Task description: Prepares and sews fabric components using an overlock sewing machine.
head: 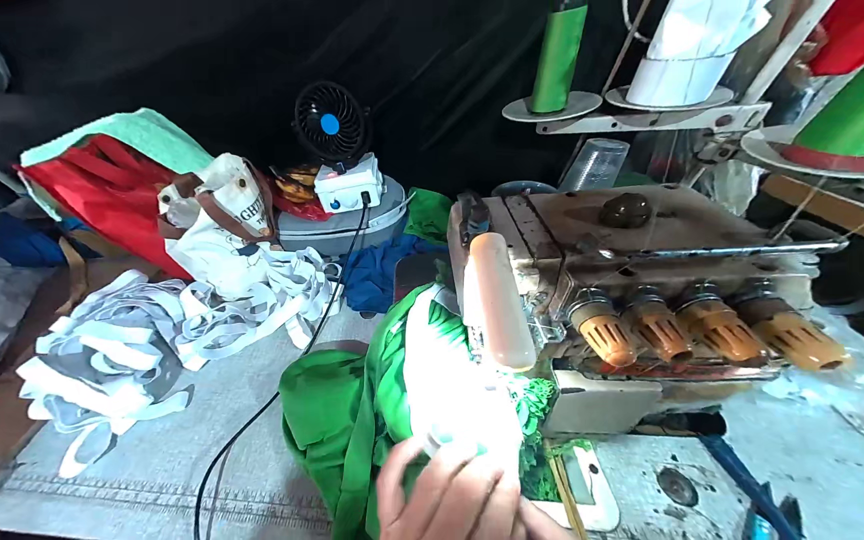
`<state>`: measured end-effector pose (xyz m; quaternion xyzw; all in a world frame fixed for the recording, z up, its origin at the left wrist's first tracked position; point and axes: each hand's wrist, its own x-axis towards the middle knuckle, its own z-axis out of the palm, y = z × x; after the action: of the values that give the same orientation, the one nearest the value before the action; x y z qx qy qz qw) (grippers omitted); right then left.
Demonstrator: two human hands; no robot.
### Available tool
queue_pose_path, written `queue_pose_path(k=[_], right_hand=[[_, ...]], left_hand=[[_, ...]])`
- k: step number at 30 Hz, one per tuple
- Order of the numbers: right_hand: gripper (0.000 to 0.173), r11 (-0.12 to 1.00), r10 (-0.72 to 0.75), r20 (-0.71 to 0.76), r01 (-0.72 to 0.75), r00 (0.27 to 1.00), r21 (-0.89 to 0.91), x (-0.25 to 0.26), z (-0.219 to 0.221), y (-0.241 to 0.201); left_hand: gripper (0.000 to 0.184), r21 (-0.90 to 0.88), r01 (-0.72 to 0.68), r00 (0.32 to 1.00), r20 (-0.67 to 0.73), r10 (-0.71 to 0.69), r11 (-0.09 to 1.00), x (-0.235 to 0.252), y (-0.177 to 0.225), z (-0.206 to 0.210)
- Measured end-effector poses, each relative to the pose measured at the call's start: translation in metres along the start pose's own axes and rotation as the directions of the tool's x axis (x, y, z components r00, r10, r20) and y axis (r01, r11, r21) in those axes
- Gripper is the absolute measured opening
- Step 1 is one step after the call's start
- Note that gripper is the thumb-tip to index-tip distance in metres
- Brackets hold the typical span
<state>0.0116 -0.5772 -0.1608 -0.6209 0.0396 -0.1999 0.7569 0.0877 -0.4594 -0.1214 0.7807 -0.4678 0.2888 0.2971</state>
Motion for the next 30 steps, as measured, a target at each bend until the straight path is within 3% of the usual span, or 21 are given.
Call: queue_pose_path(k=[4, 6, 7, 8, 10, 11, 12, 13, 14, 15, 16, 17, 19, 21, 25, 27, 28, 30], right_hand=[[0.025, 0.989, -0.02, 0.123, 0.002, 0.992, 0.15, -0.002, -0.01, 0.009], [0.025, 0.968, -0.016, 0.151, -0.022, 0.988, 0.25, -0.002, -0.01, 0.009], [0.025, 0.954, -0.014, 0.158, -0.034, 0.987, 0.298, 0.0, -0.007, 0.008], [0.024, 0.943, -0.006, 0.159, -0.047, 0.987, 0.329, 0.001, -0.003, 0.006], [0.024, 0.928, 0.03, 0.137, -0.079, 0.99, 0.363, 0.0, 0.003, 0.001], [0.026, 0.923, 0.044, 0.127, -0.088, 0.991, 0.375, 0.0, 0.003, 0.0], [0.028, 0.912, 0.054, 0.118, -0.097, 0.992, 0.399, 0.0, 0.001, -0.001], [0.028, 0.892, 0.067, 0.116, -0.111, 0.991, 0.437, 0.0, -0.002, -0.002], [0.029, 0.87, 0.085, 0.116, -0.131, 0.99, 0.475, 0.0, -0.003, -0.001], [0.029, 0.851, 0.104, 0.118, -0.15, 0.988, 0.503, 0.0, -0.003, -0.001], [0.031, 0.84, 0.118, 0.12, -0.163, 0.986, 0.517, 0.0, -0.001, 0.001], [0.033, 0.841, 0.13, 0.113, -0.17, 0.985, 0.513, -0.001, 0.002, 0.003], [0.036, 0.871, 0.146, 0.081, -0.166, 0.986, 0.462, -0.002, 0.006, 0.009], [0.036, 0.893, 0.153, 0.061, -0.164, 0.986, 0.418, -0.002, 0.006, 0.012], [0.034, 0.887, 0.13, 0.081, -0.152, 0.988, 0.437, -0.002, 0.002, 0.016], [0.034, 0.877, 0.115, 0.087, -0.142, 0.99, 0.458, -0.002, 0.001, 0.017], [0.035, 0.871, 0.116, 0.078, -0.139, 0.99, 0.472, -0.003, 0.001, 0.017], [0.035, 0.86, 0.133, 0.058, -0.144, 0.989, 0.49, -0.003, 0.0, 0.015]], left_hand=[[0.035, -0.033, 0.326, 0.943, -0.056, -0.327, 0.945, -0.025, -0.052, -0.029], [0.059, 0.014, 0.514, 0.856, 0.062, -0.513, 0.858, -0.035, -0.087, -0.031], [0.063, 0.022, 0.554, 0.824, 0.126, -0.552, 0.832, -0.039, -0.098, -0.029], [0.056, 0.011, 0.57, 0.808, 0.171, -0.563, 0.821, -0.041, -0.105, -0.026], [0.026, -0.09, 0.592, 0.805, 0.124, -0.581, 0.801, -0.042, -0.115, -0.028], [0.017, -0.262, 0.661, 0.743, 0.098, -0.663, 0.703, -0.036, -0.12, -0.038], [0.018, -0.507, 0.701, 0.635, 0.124, -0.763, 0.501, -0.027, -0.124, -0.057], [0.024, -0.727, 0.635, 0.553, 0.193, -0.81, 0.26, -0.018, -0.128, -0.08], [0.03, -0.856, 0.515, 0.528, 0.271, -0.805, 0.05, -0.013, -0.131, -0.102], [0.03, -0.911, 0.399, 0.552, 0.328, -0.766, -0.103, -0.012, -0.134, -0.119], [0.027, -0.921, 0.337, 0.569, 0.363, -0.738, -0.194, -0.015, -0.133, -0.126], [0.026, -0.905, 0.378, 0.531, 0.386, -0.754, -0.197, -0.02, -0.128, -0.124], [0.028, -0.734, 0.679, 0.384, 0.388, -0.838, -0.028, -0.034, -0.12, -0.105], [0.053, -0.529, 0.825, 0.442, 0.389, -0.808, 0.197, -0.052, -0.124, -0.092], [0.08, -0.168, 0.773, 0.627, 0.352, -0.695, 0.612, -0.045, -0.098, -0.075], [0.074, 0.085, 0.67, 0.693, 0.287, -0.662, 0.738, -0.04, -0.095, -0.056], [0.061, 0.158, 0.654, 0.684, 0.295, -0.668, 0.74, -0.035, -0.099, -0.051], [0.036, 0.057, 0.727, 0.634, 0.326, -0.701, 0.685, -0.021, -0.108, -0.058]])
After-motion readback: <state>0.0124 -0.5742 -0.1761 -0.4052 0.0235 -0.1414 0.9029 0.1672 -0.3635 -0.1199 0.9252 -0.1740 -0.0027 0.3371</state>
